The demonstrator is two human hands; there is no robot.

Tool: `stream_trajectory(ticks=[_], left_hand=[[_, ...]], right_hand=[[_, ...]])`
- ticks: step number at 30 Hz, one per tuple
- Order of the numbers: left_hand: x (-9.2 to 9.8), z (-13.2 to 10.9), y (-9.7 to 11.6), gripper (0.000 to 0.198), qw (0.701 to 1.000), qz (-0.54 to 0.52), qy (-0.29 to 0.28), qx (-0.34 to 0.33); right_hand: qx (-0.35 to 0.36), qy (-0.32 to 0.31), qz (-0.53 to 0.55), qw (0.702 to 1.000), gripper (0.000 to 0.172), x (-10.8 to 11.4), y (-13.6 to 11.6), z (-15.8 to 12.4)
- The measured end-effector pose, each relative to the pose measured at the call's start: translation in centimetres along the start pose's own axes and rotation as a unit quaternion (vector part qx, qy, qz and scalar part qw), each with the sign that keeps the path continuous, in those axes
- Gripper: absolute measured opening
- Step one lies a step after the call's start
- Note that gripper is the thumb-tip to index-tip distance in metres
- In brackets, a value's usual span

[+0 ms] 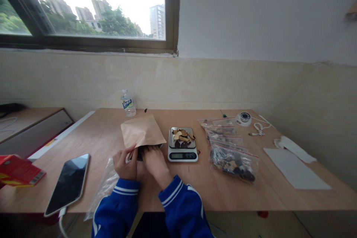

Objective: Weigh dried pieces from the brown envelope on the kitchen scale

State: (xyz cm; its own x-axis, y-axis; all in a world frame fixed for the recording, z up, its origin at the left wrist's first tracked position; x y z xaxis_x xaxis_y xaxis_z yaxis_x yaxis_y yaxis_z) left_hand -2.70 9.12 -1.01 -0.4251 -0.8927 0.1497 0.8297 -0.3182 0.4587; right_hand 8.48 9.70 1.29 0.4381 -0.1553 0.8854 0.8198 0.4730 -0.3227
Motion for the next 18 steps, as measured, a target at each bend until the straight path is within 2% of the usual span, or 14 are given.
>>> stream_trajectory(ticks=[3, 7, 10, 14, 18], left_hand=[[0.0, 0.0, 0.1, 0.014, 1.000, 0.012, -0.005, -0.004], [0.1, 0.0, 0.1, 0.015, 1.000, 0.020, -0.001, 0.005], [0.1, 0.0, 0.2, 0.016, 1.000, 0.021, -0.005, 0.014], [0.1, 0.1, 0.2, 0.017, 0.999, 0.016, -0.012, 0.032], [0.1, 0.0, 0.1, 0.017, 0.999, 0.016, -0.016, 0.031]], right_hand=[[-0.018, -0.002, 0.057, 0.998, 0.026, -0.1, 0.7, 0.0], [0.001, 0.036, 0.175, 0.984, 0.023, 0.3, 1.3, -0.5], [0.009, 0.040, 0.246, 0.968, 0.021, 0.8, 1.9, -1.0], [0.012, 0.031, 0.281, 0.959, 0.030, 1.4, 2.5, -1.7], [0.015, 0.035, 0.283, 0.958, 0.024, 1.6, 2.8, -2.2]])
Point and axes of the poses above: each hand's wrist, its own z-axis towards the middle knuckle, its own x-axis out of the back of the hand, y = z × x, the point moved 2 cm from there along z, towards the middle knuckle, and after that the axes turned 6 degrees about y, right-handed, at the moved point
